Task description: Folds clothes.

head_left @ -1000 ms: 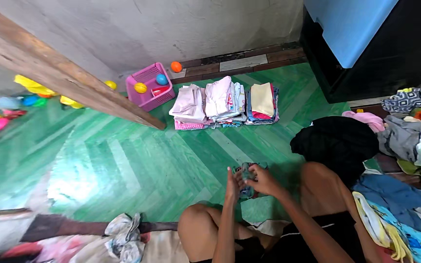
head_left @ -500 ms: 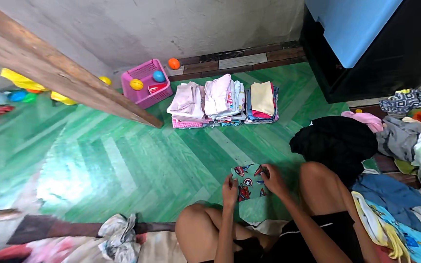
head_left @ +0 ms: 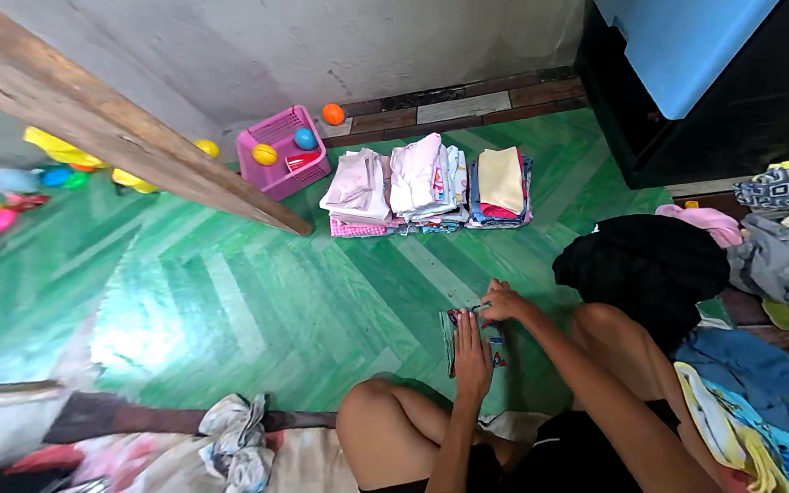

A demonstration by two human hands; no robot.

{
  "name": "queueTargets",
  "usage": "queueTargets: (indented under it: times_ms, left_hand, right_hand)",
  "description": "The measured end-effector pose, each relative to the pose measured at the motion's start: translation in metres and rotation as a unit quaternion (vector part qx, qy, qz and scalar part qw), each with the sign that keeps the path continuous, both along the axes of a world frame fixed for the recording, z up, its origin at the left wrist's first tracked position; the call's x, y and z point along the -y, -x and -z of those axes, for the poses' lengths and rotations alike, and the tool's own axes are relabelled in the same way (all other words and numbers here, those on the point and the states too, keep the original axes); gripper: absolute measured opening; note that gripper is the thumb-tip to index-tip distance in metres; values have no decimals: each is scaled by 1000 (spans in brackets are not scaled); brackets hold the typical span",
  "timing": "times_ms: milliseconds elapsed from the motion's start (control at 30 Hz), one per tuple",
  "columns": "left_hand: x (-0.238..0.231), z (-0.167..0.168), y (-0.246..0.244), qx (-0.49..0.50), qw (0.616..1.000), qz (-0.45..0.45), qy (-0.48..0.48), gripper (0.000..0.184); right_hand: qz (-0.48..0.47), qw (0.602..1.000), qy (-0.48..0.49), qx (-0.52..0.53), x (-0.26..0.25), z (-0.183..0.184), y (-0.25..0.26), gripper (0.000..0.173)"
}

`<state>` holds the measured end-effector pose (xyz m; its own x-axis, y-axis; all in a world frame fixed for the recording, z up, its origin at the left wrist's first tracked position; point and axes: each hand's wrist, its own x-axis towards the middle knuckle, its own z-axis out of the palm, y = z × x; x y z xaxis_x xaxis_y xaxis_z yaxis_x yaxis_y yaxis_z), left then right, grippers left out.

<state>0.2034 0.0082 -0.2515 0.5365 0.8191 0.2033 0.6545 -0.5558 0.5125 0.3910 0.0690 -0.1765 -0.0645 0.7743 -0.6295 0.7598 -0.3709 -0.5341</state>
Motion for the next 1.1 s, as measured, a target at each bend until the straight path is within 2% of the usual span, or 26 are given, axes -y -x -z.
queueTargets:
  times_ms: [100,167,267,367,500,600,667,700,767,800,867,933,1000,1100]
  left_hand:
    - [2,11,3,-69,997,-35,-22,95]
    - [2,11,4,-90,995,-43,-25,112]
    - [3,11,1,-90,995,-48,-19,119]
    - [1,8,5,-36,998,-44,20,121]
    - [-4,-1,11,115,982,-45,143,108]
    - [-8,-14,13,177,962,-50,204,93]
    - [-13,-19,16,157,968,-34,191,78]
    - [-17,-20,19,110,980,-25,162,70]
    - [-25,-24,28,-47,993,-37,103,58]
    - [-30,-28,35,-117,986,-54,102,56]
    - [-38,-34,46,-189,970,-89,129,56]
    - [-42,-39,53,-157,970,-131,131,55]
    - [-39,-44,55,-74,979,-162,101,51]
    - [-23,-57,47,5,989,-127,81,25]
  right_hand:
    - [-47,997,-4,54,3,-9,-7,52]
    - [-47,995,-15,85,7,-8,-15,56]
    - [-9,997,-13,79,12,-1,-19,57]
    - [66,996,-32,45,19,8,-14,57]
    - [190,967,-166,37,40,11,5,44]
    - [127,970,-204,-21,56,5,17,36]
    - [71,983,-164,-49,64,7,23,46]
    - [56,987,-140,-49,66,10,24,55]
    - [52,990,-120,-45,68,20,24,65]
    - [56,990,-122,-46,69,23,24,66]
    - [55,991,-111,-45,68,23,24,67]
    - [62,991,-105,-48,67,22,25,68]
    - [97,988,-109,-57,68,24,26,67]
    - [156,979,-100,-81,69,22,29,71]
